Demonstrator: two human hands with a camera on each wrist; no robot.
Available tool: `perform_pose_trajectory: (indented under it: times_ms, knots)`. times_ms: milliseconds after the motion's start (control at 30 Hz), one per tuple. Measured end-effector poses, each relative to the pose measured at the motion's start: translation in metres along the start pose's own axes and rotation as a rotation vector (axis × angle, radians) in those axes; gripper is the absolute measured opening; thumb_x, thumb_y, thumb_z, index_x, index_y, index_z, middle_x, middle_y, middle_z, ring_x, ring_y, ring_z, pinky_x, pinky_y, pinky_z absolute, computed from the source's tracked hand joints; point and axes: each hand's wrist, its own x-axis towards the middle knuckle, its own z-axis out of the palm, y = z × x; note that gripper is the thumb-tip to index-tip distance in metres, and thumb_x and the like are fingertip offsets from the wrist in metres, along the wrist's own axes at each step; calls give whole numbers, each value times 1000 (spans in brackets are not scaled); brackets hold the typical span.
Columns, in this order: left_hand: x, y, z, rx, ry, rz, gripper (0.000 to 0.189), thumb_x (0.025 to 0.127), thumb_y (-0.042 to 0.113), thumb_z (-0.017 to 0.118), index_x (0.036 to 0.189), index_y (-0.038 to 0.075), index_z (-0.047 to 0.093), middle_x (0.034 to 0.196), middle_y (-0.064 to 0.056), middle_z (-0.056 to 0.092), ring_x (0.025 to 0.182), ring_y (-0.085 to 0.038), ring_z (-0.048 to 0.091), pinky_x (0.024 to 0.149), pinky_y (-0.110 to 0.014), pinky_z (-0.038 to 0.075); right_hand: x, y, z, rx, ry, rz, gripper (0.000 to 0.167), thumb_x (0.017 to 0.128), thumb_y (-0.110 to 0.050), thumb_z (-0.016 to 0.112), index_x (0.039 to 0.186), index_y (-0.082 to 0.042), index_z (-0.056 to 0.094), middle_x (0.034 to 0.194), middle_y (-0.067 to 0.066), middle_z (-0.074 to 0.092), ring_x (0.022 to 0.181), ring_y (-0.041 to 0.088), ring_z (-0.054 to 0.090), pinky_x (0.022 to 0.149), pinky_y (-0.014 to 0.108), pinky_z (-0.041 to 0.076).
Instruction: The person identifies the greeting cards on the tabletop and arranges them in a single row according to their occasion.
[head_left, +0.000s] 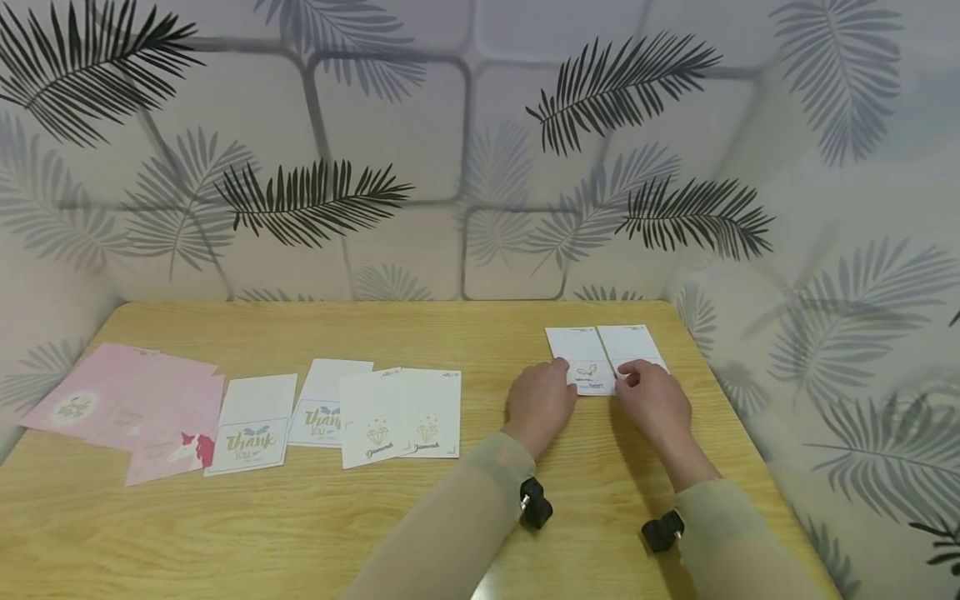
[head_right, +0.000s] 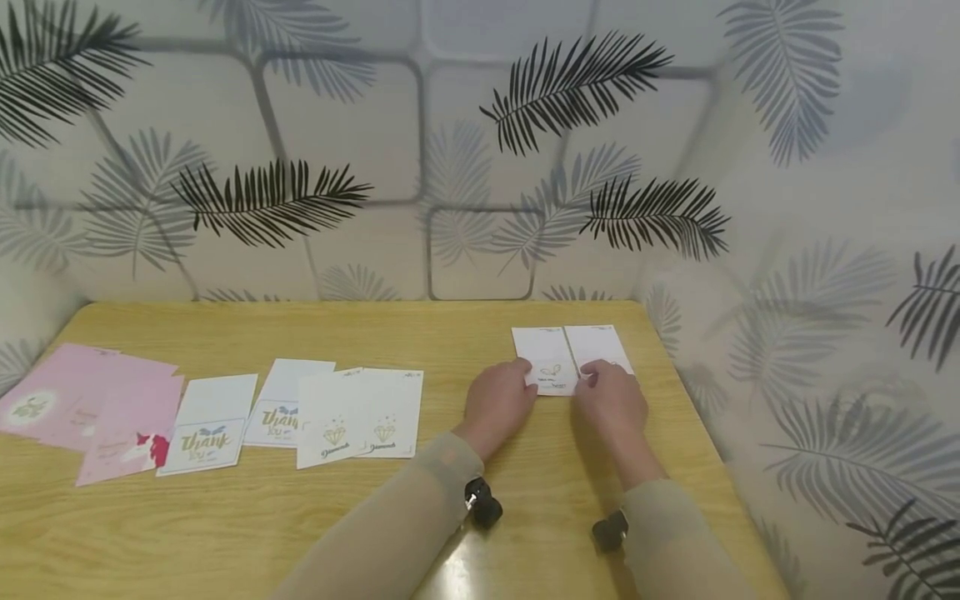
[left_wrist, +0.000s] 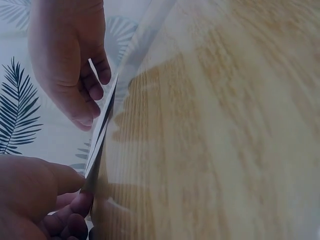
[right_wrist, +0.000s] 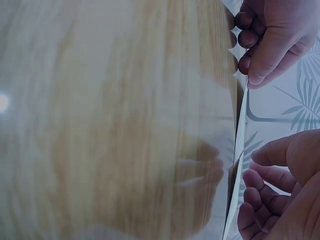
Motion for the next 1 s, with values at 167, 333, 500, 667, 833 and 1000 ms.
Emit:
perform_pose_trajectory:
  times_ms: [167,333,500,667,833,1000]
  knots:
    - [2,-1,0,18,-8,3,27,107,30,75,127,12,76,108,-5,80,94,-24,76,76,-37,61,0,-1,-1,-9,6,-4,41,100,-15,60,135,1,75,126,23,72,113,43,66,86,57,54]
    - [5,1,1,30,-45,-23,25,108,33,74,122,13,76,103,-5,78,91,-24,74,73,-37,60,3,4,4,-21,-12,-42,41,100,-15,60,134,3,75,131,27,71,120,46,65,93,59,53]
    - [6,4,1,35,-72,-33,23,108,34,74,117,13,76,100,-4,77,89,-23,73,70,-37,58,2,6,4,-31,-19,-45,40,99,-13,62,132,5,75,130,27,69,118,44,65,92,58,53]
    - [7,3,1,44,-85,-26,19,108,31,73,112,13,75,97,-4,75,87,-23,72,69,-37,58,1,5,4,-21,-26,-36,39,99,-12,63,132,4,75,131,27,67,117,43,64,93,58,53]
    - [6,5,-1,62,-72,-12,14,109,23,69,112,12,76,95,-5,74,85,-23,72,68,-38,58,1,5,3,-16,-24,-56,39,98,-12,63,131,6,74,129,27,67,117,44,64,94,60,52]
    - [7,6,0,77,-56,-5,13,109,18,68,116,11,77,97,-6,74,87,-24,73,68,-38,59,1,4,2,-24,-28,-65,40,98,-12,62,131,6,73,129,28,67,119,45,63,96,61,52]
